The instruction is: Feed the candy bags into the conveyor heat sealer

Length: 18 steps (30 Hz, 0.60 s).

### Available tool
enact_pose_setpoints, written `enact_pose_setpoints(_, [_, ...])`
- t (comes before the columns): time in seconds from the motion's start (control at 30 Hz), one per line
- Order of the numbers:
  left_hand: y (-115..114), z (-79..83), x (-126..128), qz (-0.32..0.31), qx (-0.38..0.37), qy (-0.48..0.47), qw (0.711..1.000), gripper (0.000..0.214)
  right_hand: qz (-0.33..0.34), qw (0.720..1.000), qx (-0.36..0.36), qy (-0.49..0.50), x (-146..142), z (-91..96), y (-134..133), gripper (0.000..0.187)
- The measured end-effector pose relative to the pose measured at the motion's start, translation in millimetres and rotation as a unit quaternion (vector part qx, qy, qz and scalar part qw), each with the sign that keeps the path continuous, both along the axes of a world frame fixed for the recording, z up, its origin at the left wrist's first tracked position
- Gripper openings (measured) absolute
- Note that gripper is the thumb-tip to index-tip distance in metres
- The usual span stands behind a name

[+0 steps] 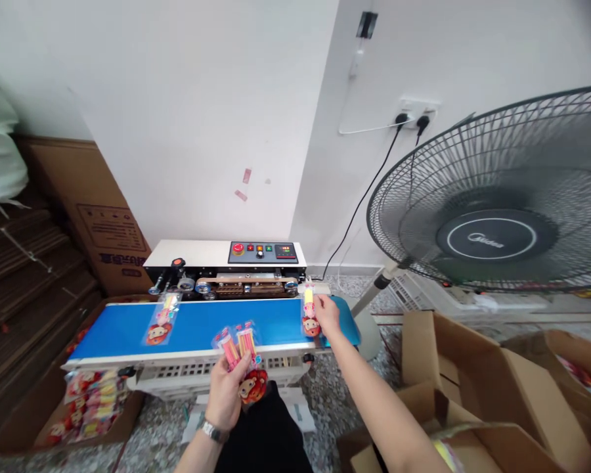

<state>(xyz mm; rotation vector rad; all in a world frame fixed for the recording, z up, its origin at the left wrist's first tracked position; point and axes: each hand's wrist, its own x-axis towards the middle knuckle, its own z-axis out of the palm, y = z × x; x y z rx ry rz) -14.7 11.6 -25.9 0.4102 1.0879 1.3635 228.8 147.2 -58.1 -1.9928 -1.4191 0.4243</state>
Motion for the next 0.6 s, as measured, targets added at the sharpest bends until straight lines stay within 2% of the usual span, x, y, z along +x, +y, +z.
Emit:
enact_pose_setpoints(0.17, [3, 2.4, 3, 0.002, 0.029, 0.021, 0.999, 0.038, 0.045, 0.998, -0.028, -0.023, -19, 7.0, 13, 0.023])
enact_pose_setpoints(0.23, [4, 3.1, 4, 0.008, 0.037, 0.032, 0.999, 0.037, 0.065, 0.998, -0.007, -0.012, -32, 14.2, 5, 0.024])
enact_pose_setpoints(0.3, [5, 4.1, 6, 0.012, 0.038, 0.041, 0.998, 0.035, 0.124, 0.99, 0.029, 0.06, -48, 23.6, -15, 0.031])
enact_pose_setpoints(0.33, [6, 5.0, 7, 0.014, 0.037, 0.044, 0.998, 0.034, 0.176, 0.976, 0.042, 0.118, -57, 28.7, -28, 0.032])
enact_pose_setpoints(0.4, [6, 7.8, 10, 0.014, 0.043, 0.042, 0.998, 0.035, 0.3, 0.921, 0.031, 0.245, -76, 37.7, -59, 0.031])
enact_pose_setpoints(0.43, [7, 9.5, 12, 0.01, 0.049, 0.038, 0.998, 0.035, 0.34, 0.898, 0.024, 0.279, -85, 40.8, -73, 0.03])
enact_pose_setpoints(0.5, [6, 12.7, 14, -0.01, 0.06, 0.022, 0.998, 0.036, 0.356, 0.881, 0.02, 0.312, -97, 43.1, -94, 0.024])
enact_pose_setpoints(0.6, [5, 13.5, 15, -0.033, 0.048, -0.004, 0.998, 0.037, 0.28, 0.896, 0.039, 0.342, -93, 34.8, -93, 0.023])
